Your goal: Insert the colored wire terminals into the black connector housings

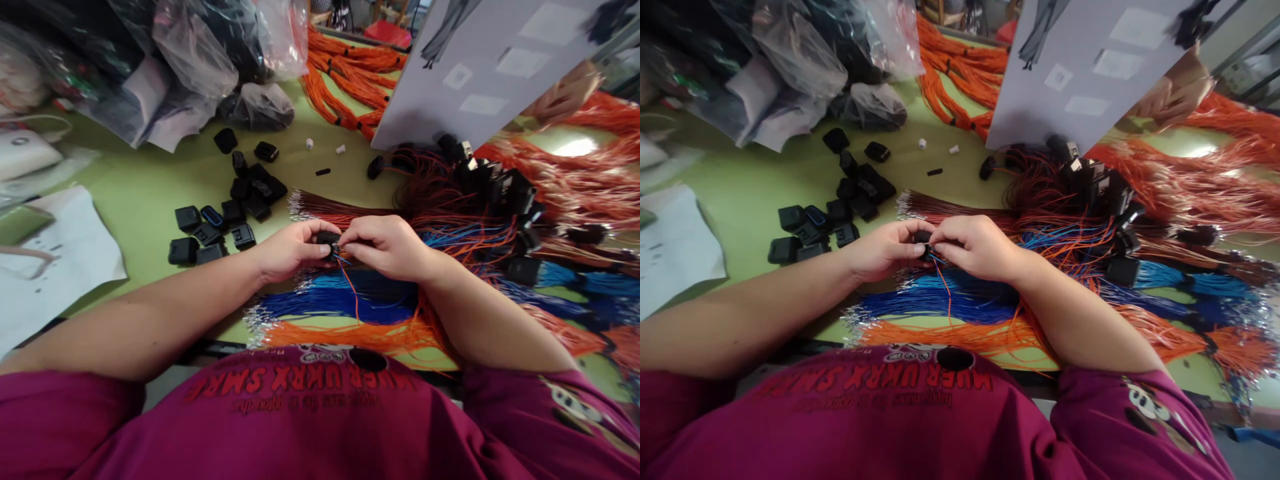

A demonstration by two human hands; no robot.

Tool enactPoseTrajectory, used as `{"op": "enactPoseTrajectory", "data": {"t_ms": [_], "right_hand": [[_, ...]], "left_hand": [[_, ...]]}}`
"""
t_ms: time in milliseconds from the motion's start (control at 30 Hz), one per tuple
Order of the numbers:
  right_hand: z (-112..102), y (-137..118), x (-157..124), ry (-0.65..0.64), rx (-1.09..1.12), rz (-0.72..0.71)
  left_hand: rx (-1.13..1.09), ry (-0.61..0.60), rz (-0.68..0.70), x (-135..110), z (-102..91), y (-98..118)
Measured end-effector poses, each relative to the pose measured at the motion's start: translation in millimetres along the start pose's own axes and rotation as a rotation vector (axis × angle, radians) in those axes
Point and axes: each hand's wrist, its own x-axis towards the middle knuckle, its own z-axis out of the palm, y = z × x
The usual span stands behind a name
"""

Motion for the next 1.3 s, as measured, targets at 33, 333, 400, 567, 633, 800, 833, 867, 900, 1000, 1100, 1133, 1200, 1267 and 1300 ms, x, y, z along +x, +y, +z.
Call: {"op": "enactPoseTrajectory", "data": {"t_ms": [33,333,400,567,633,800,833,867,900,1000,1100,1133,1200,1267,1300], "right_hand": [[1,0,0,0.007,0.049,0.017],[2,8,-2,0.073,-0.096,0.104],[4,7,-4,0.053,-0.211,0.048],[8,4,-7,0.005,-0.506,0.028],[8,2,-8,0.004,-0.597,0.016],[10,-4,-11,0.017,-0.763,-0.002],[11,-4,-11,0.017,-0.792,-0.009],[12,-4,-12,0.017,-0.820,-0.018],[13,-4,-12,0.017,-0.847,-0.032],[16,-1,-13,0.045,-0.913,-0.076],[19,1,-13,0.078,-0.935,-0.096],[19,1,-13,0.078,-0.933,-0.103],[21,1,-12,0.056,-0.917,-0.116],[23,1,-12,0.028,-0.895,-0.127],[24,1,-11,0.017,-0.885,-0.129]], "left_hand": [[-0.012,-0.005,0.006,0,-0.5,0],[-0.040,-0.012,0.028,1,-3.2,0],[-0.042,-0.004,0.019,1,-2.6,0],[-0.018,0.003,0.014,1,-2.6,0],[-0.009,0.004,0.006,1,-3.2,0],[0.005,0.021,-0.001,1,-3.7,0],[0.011,0.023,-0.001,1,-3.5,0],[0.018,0.027,0.000,1,-3.1,0],[0.025,0.032,0.000,1,-2.8,0],[0.033,0.046,0.003,1,-1.8,0],[0.024,0.060,0.001,1,-1.4,0],[0.016,0.068,-0.002,1,-1.2,1],[0.000,0.092,-0.010,1,-0.5,1],[-0.007,0.115,-0.020,2,0.5,2],[-0.005,0.123,-0.023,2,1.1,2]]}}
